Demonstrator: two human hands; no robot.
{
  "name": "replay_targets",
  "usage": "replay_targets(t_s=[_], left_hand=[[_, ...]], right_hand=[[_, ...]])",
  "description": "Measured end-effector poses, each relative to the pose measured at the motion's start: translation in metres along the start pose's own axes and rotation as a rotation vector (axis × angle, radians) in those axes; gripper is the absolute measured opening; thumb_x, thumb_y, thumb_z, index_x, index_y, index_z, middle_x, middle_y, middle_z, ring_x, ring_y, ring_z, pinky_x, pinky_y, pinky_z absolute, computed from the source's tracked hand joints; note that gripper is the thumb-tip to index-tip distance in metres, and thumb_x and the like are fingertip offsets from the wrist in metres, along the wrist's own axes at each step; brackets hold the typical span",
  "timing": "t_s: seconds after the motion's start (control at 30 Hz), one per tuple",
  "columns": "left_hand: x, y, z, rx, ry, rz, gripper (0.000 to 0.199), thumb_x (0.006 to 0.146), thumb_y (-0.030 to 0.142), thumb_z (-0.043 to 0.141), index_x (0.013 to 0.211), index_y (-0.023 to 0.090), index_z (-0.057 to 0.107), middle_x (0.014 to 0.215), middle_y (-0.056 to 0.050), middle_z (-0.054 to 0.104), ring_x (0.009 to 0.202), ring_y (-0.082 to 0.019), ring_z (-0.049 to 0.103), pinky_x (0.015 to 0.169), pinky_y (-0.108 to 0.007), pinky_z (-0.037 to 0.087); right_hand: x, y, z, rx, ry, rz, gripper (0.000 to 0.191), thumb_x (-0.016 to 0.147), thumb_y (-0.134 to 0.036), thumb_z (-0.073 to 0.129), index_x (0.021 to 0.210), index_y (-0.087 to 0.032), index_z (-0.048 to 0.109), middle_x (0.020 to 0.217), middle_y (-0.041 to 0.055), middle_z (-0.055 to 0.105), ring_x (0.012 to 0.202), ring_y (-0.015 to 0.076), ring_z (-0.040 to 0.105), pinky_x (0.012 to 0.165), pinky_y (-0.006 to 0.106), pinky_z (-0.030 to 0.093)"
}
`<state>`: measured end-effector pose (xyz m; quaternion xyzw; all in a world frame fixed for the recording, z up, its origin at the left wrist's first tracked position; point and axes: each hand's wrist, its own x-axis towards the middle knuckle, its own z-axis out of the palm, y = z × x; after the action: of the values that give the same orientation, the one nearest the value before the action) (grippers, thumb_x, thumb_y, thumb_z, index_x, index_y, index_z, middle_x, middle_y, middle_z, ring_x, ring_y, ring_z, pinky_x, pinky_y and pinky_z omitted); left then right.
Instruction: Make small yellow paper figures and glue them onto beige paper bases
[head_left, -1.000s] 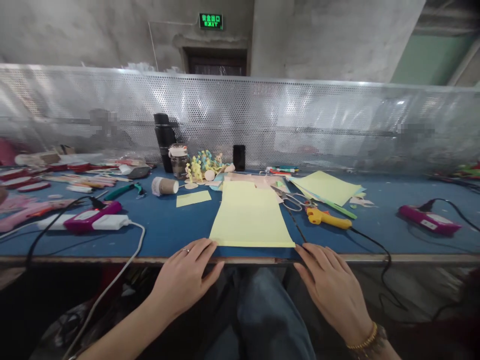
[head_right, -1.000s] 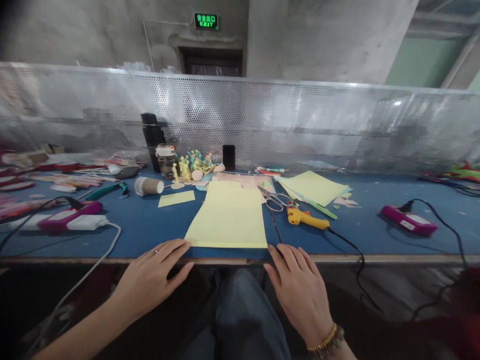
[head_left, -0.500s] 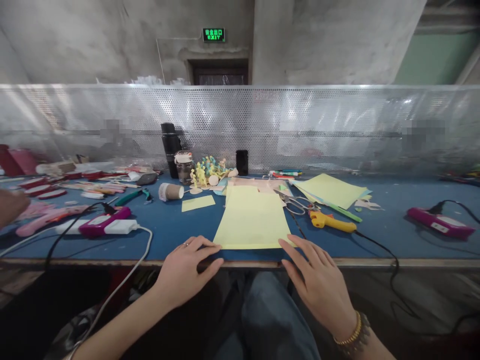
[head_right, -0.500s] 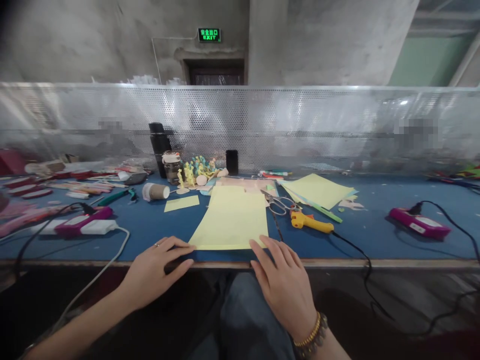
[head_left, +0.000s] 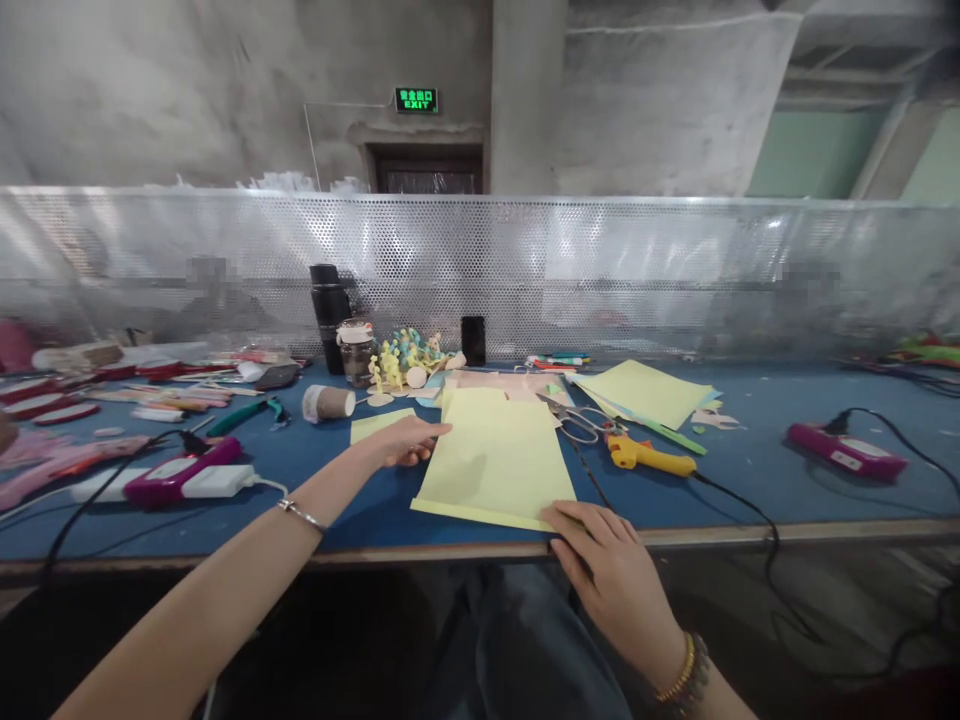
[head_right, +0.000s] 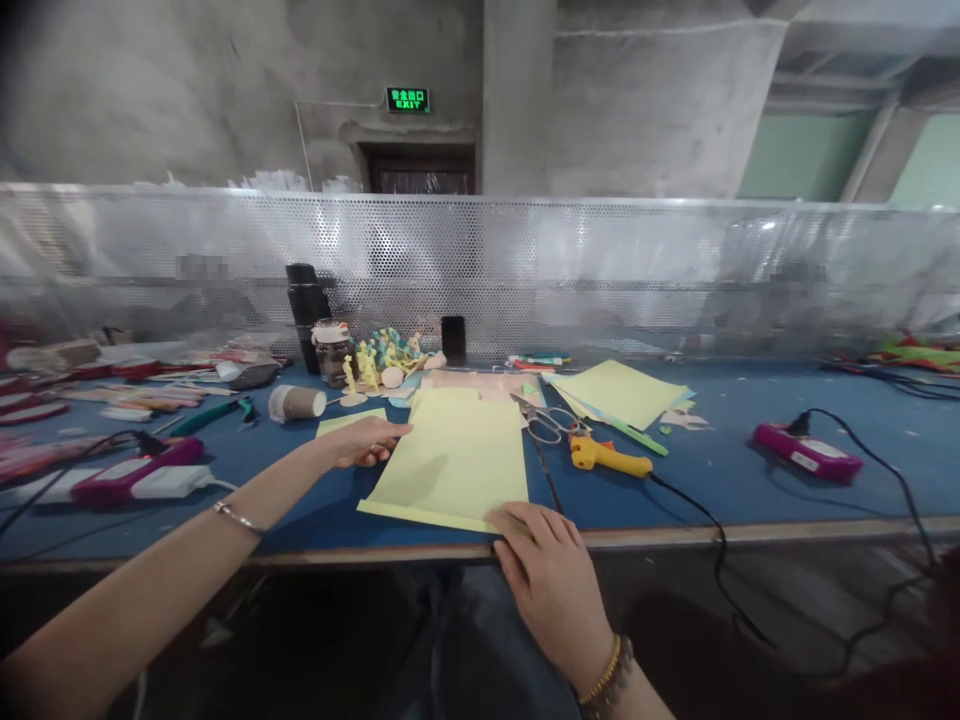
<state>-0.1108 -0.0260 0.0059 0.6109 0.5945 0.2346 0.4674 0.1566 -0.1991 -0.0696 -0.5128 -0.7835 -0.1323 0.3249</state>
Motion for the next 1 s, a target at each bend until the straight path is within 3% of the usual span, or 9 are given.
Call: replay_targets(t_s=[0.1, 0.23, 0.37, 0.5, 0.53, 0.63, 0.8, 0.9, 1.0], left_hand=[[-0.001, 0.000, -0.001, 0.150, -0.088, 0.078, 0.040, 0.052, 0.050, 0.073, 0.060, 0.015, 0.056, 0.042, 0.004, 0.040, 0.037, -0.007, 0.034, 0.034, -0.018, 0.015], [-0.016, 0.021, -0.007, 0.088, -0.066, 0.355, 0.028, 0.058, 0.041, 0.071, 0.068, 0.016, 0.064, 0.060, -0.003, 0.060, 0.049, -0.012, 0.051, 0.040, -0.021, 0.031], [-0.021, 0.054, -0.012, -0.140, 0.155, 0.546, 0.026, 0.067, 0.036, 0.066, 0.082, 0.016, 0.063, 0.077, -0.008, 0.066, 0.059, -0.015, 0.059, 0.051, -0.025, 0.044], [-0.008, 0.062, -0.003, -0.306, 0.527, 0.784, 0.026, 0.070, 0.038, 0.062, 0.083, 0.015, 0.058, 0.076, -0.004, 0.063, 0.063, -0.015, 0.059, 0.053, -0.025, 0.047], [-0.003, 0.059, 0.000, -0.310, 0.601, 0.805, 0.026, 0.072, 0.039, 0.060, 0.081, 0.015, 0.057, 0.072, -0.002, 0.062, 0.061, -0.014, 0.058, 0.051, -0.023, 0.045], [0.009, 0.046, 0.010, -0.320, 0.724, 0.790, 0.025, 0.075, 0.040, 0.057, 0.078, 0.016, 0.056, 0.060, 0.000, 0.057, 0.051, -0.012, 0.052, 0.045, -0.021, 0.040], [0.022, 0.031, 0.019, -0.581, 0.557, 0.732, 0.032, 0.068, 0.043, 0.066, 0.084, 0.017, 0.058, 0.070, -0.002, 0.063, 0.064, -0.015, 0.060, 0.054, -0.022, 0.045], [0.024, 0.029, 0.025, -0.825, 0.335, 0.619, 0.041, 0.066, 0.048, 0.067, 0.091, 0.018, 0.057, 0.084, -0.005, 0.066, 0.072, -0.016, 0.063, 0.061, -0.026, 0.049], [0.021, 0.029, 0.035, -0.791, 0.037, 0.461, 0.045, 0.064, 0.050, 0.068, 0.095, 0.018, 0.058, 0.097, -0.009, 0.065, 0.079, -0.019, 0.064, 0.070, -0.031, 0.051]], right_hand=[[-0.002, 0.002, 0.000, 0.038, -0.032, 0.017, 0.031, 0.088, -0.029, 0.044, 0.116, -0.029, 0.056, 0.113, 0.0040, 0.058, 0.104, 0.0208, 0.052, 0.086, 0.036, 0.042], [0.019, 0.017, -0.013, 0.213, -0.038, 0.043, 0.027, 0.087, -0.033, 0.045, 0.109, -0.028, 0.059, 0.110, 0.0048, 0.060, 0.102, 0.0205, 0.054, 0.088, 0.037, 0.043], [0.079, 0.041, -0.020, 0.487, 0.196, 0.199, 0.038, 0.081, -0.037, 0.053, 0.117, -0.023, 0.054, 0.119, 0.0090, 0.055, 0.108, 0.0227, 0.052, 0.089, 0.038, 0.044], [0.151, 0.052, -0.003, 0.962, 0.382, 0.554, 0.058, 0.071, -0.040, 0.064, 0.123, -0.021, 0.045, 0.126, 0.0119, 0.048, 0.106, 0.0217, 0.053, 0.082, 0.035, 0.049], [0.165, 0.051, 0.003, 1.123, 0.375, 0.640, 0.056, 0.070, -0.040, 0.065, 0.120, -0.022, 0.046, 0.122, 0.0103, 0.051, 0.102, 0.0205, 0.055, 0.078, 0.035, 0.051], [0.191, 0.044, 0.024, 1.574, 0.045, 0.650, 0.034, 0.071, -0.043, 0.064, 0.095, -0.020, 0.058, 0.099, 0.0070, 0.063, 0.089, 0.0178, 0.061, 0.075, 0.033, 0.053], [0.193, 0.035, 0.054, 1.747, -0.167, 0.542, 0.022, 0.071, -0.027, 0.068, 0.090, -0.018, 0.061, 0.086, 0.0030, 0.068, 0.074, 0.0141, 0.064, 0.068, 0.029, 0.055], [0.187, 0.038, 0.064, 1.693, -0.120, 0.571, 0.018, 0.073, -0.024, 0.066, 0.088, -0.016, 0.062, 0.087, 0.0041, 0.069, 0.068, 0.0134, 0.064, 0.060, 0.025, 0.056], [0.184, 0.041, 0.067, 1.640, 0.010, 0.608, 0.015, 0.075, -0.025, 0.064, 0.087, -0.017, 0.062, 0.088, 0.0036, 0.069, 0.066, 0.0118, 0.063, 0.058, 0.024, 0.056]])
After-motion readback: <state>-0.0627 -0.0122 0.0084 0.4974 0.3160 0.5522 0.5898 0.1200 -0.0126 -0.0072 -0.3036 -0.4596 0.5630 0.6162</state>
